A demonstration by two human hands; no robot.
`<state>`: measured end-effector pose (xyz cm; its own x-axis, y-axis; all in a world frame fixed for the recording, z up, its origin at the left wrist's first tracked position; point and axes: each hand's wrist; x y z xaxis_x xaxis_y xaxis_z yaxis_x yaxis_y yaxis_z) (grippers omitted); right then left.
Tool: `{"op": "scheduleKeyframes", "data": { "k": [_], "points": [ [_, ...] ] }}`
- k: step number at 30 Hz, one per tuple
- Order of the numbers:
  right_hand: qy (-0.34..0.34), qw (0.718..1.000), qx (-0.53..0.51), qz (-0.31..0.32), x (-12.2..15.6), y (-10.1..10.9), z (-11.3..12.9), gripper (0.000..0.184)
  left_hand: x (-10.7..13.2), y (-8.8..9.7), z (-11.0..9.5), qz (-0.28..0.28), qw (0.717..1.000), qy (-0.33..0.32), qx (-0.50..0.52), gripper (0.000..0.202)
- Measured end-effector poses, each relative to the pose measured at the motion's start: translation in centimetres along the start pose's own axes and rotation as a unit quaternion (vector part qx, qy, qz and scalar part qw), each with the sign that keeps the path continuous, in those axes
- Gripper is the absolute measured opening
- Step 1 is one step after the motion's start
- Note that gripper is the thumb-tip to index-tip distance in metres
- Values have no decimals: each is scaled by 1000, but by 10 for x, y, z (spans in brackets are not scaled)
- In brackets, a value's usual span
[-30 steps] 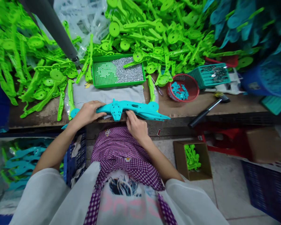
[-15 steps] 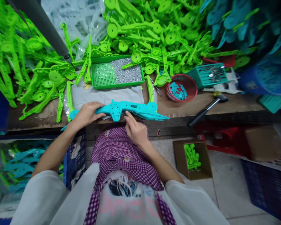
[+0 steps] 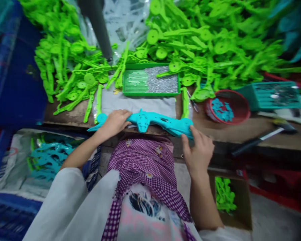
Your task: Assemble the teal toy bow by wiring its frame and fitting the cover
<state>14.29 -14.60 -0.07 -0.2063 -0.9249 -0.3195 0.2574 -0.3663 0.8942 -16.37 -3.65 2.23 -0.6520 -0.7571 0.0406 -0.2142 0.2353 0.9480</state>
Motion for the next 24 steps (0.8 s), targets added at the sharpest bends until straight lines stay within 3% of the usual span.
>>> {"op": "scheduleKeyframes", "data": {
  "k": [5,9,13,18,24],
  "points": [
    [5,1000,7,-8,2,0,1,49,11,-12,-9,-58,998,28,-18,41],
    [4,1000,-15,6,-4,-2,-2,51,10,-12,-1,-43,999,13,6,42],
    [37,994,-63,86,-17,1,-5,51,4,-5,13,-20,999,-9,36,42],
    [55,966,-126,218,-40,19,-15,49,-4,-2,20,-26,998,1,65,42],
    [-10,921,-261,290,-62,21,-33,51,-7,1,15,-15,998,28,59,43]
  ]
}}
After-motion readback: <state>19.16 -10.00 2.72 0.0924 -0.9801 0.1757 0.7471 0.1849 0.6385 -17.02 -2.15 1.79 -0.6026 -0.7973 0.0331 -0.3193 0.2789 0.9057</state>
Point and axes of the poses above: each hand's wrist, its own x-axis away from the middle knuckle, its own y-axis out of the back of the hand, z = x × y, and after that the axes turned 4 degrees about -y, right-handed
